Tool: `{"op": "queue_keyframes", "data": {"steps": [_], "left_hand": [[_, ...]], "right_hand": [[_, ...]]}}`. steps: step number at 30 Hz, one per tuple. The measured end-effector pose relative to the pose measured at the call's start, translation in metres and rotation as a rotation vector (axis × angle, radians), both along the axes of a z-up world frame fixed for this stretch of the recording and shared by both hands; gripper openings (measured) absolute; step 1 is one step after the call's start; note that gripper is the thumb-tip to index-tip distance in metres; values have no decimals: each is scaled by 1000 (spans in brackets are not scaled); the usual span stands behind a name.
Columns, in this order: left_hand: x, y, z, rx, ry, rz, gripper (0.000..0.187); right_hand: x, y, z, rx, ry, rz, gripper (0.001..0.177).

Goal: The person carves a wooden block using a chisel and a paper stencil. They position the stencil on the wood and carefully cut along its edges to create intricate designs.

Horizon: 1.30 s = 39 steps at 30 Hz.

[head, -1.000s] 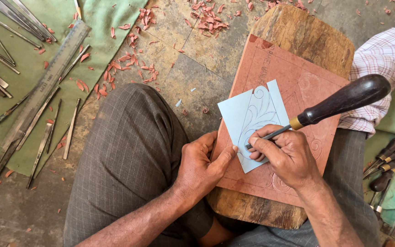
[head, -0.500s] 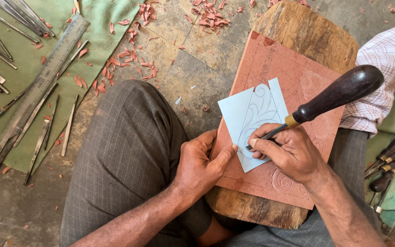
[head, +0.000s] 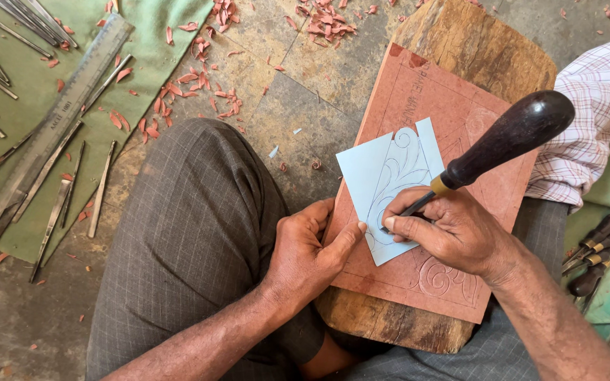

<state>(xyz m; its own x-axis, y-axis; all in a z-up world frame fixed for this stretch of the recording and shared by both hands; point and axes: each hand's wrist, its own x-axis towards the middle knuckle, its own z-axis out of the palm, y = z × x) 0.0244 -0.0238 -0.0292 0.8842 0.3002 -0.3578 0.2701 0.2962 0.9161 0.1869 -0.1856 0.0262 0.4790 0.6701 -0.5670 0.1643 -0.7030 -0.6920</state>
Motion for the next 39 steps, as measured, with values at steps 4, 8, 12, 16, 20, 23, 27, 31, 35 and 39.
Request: {"op": "queue_keyframes", "data": {"steps": [4,8,12,16,20,23,27,31,35,39], "left_hand": [[0,-1,0,-5,-13,12,31],[0,0,-1,11,8,2,31],[0,-1,-1,8,-12,6,32],[0,1,-1,-3,-4,-12,32],[1,1,-1,12,9,-17,32],[1,0,-1,-5,-34,7,32],[1,0,-1,-17,-9,0,31],[1,-1,-3,-23,-32,12,32],[2,0,1,-20,36,7,32],[10,6,11,101,-24,126,49]], "right_hand": [[4,3,3,-51,-43,96,17],[6,10,11,-78,-60,173,16],[7,17,15,-178,-58,195,18],[9,19,16,-57,-59,275,18],[14,22,19,-38,-60,364,19],[16,24,20,-71,-42,379,19],[18,26,21,24,5,418,17],[20,27,24,-19,-21,471,14],[23,27,23,64,-87,562,13],[20,11,16,54,-52,441,11]]}}
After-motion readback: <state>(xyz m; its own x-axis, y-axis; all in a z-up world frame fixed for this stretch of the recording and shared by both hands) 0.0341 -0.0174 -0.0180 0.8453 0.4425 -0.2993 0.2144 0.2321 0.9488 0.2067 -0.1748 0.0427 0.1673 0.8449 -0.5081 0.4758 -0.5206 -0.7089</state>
